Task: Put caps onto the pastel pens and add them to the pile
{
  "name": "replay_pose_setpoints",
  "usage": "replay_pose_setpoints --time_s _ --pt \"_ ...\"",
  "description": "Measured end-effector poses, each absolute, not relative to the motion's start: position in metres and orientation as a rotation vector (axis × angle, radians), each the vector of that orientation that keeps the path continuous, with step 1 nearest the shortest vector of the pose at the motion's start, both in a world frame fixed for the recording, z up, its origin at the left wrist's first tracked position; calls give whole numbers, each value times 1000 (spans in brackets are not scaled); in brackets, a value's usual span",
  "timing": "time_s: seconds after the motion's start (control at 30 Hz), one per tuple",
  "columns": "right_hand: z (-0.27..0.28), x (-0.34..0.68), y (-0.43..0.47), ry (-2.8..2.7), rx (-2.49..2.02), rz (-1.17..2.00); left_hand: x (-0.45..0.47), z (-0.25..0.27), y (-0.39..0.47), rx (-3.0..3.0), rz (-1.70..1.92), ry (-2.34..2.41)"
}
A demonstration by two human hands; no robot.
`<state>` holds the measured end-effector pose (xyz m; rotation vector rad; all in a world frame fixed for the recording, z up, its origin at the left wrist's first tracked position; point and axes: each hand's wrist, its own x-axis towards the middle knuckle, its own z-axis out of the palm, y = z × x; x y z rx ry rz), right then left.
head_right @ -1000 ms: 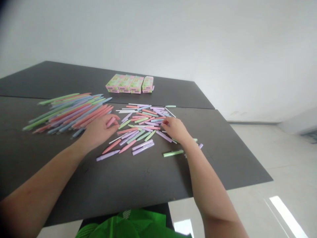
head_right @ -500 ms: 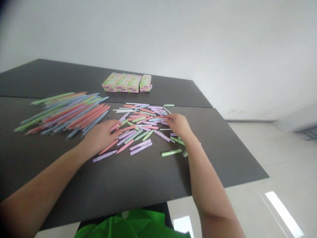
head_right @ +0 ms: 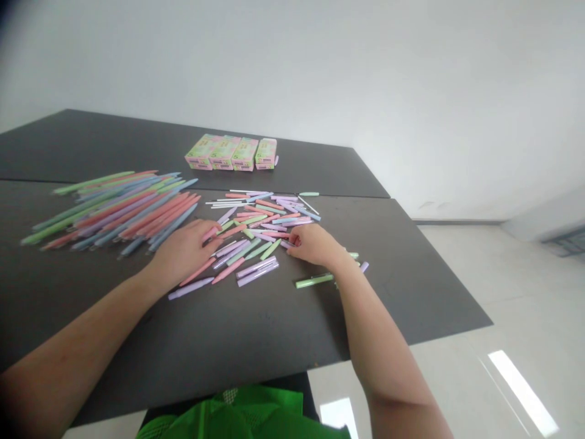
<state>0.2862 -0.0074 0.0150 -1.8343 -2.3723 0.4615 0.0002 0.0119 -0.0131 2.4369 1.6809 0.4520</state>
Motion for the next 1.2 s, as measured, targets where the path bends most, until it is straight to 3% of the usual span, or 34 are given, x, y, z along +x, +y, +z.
replay_pose_setpoints --time_s 0.27,0.63,0.93,1.2 --pt "24 309 1 -1976 -1895 201 -1 -12 12 2461 459 1671" --pt "6 290 3 -2120 -1777 110 -3 -12 13 2464 439 1720" --pt "10 251 -17 -2397 -1306 357 -4 -13 13 2465 466 1739" --pt "0 231 -21 -2612 -1260 367 2 -6 9 2425 535 1635"
